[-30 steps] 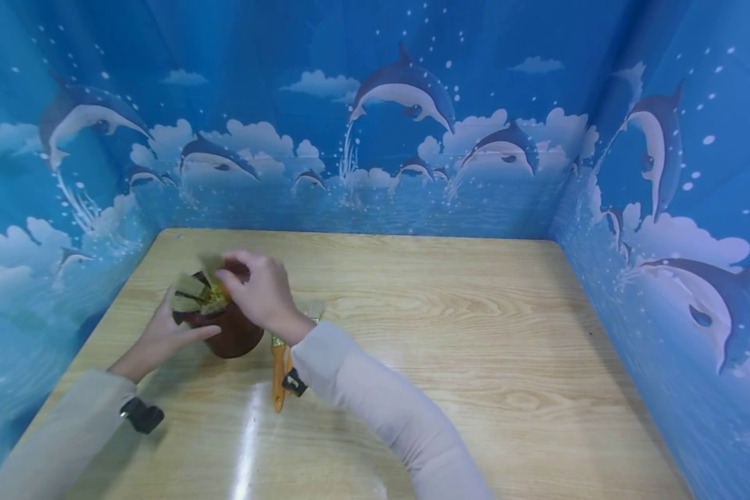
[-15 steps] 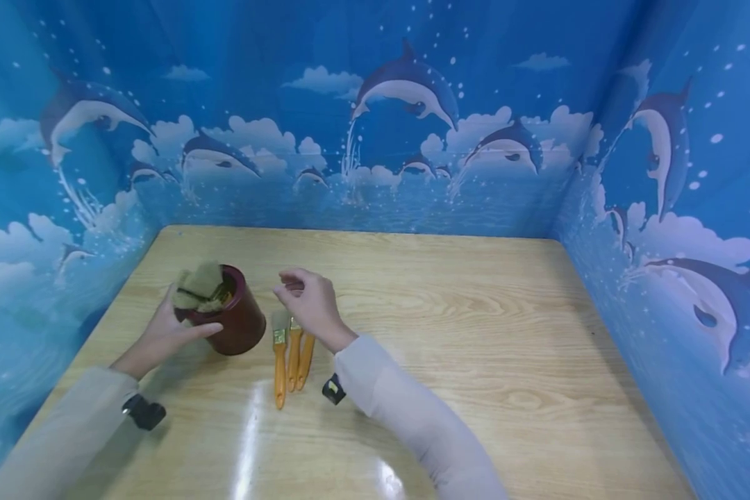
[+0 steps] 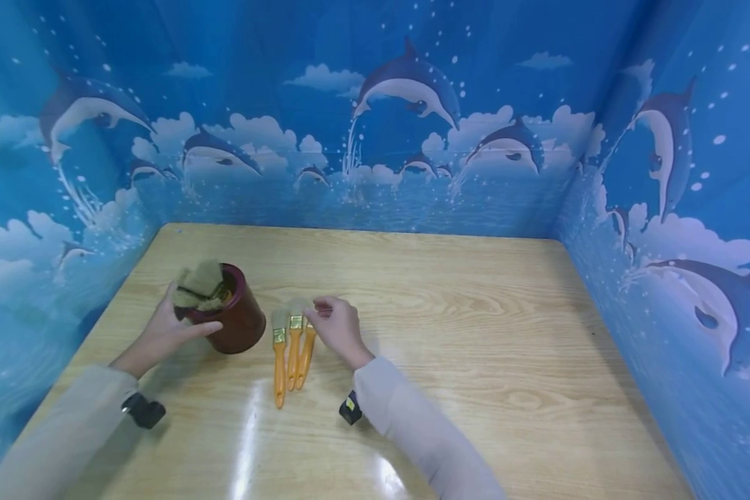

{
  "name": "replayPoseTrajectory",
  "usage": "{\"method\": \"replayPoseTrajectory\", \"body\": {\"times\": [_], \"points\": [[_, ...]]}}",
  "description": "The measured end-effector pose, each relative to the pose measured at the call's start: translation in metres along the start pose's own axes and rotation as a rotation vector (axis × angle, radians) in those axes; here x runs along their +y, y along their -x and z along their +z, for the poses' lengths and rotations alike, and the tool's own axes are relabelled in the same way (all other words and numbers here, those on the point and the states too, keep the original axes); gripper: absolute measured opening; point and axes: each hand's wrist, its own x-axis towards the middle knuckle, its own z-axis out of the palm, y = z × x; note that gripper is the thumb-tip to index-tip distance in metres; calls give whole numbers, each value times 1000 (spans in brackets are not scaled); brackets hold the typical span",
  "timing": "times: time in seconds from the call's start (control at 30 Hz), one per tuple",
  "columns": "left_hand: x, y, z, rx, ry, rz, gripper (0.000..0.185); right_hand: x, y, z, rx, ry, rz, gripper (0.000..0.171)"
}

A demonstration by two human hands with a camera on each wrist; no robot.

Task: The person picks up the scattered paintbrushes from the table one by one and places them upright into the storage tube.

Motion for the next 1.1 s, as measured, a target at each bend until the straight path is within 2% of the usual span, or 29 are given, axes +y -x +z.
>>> {"method": "replayPoseTrajectory", "body": {"times": [0.27,0.43,0.73,0.93,1.1], "points": [[0,1,0,4,-5,-12,118,14,1,12,65,72,88,52],[0,0,1,6,4,-2,118,17,0,21,100,153,62,61],[0,0,1,7,-12,-27,118,17,-1,31,145,338,14,54],[1,0,1,-1,-16,-47,119,17,-1,30,114,356,32,53],[2,1,1,-5,-15,-47,119,18,-2,28,114,375,-9,49]]}}
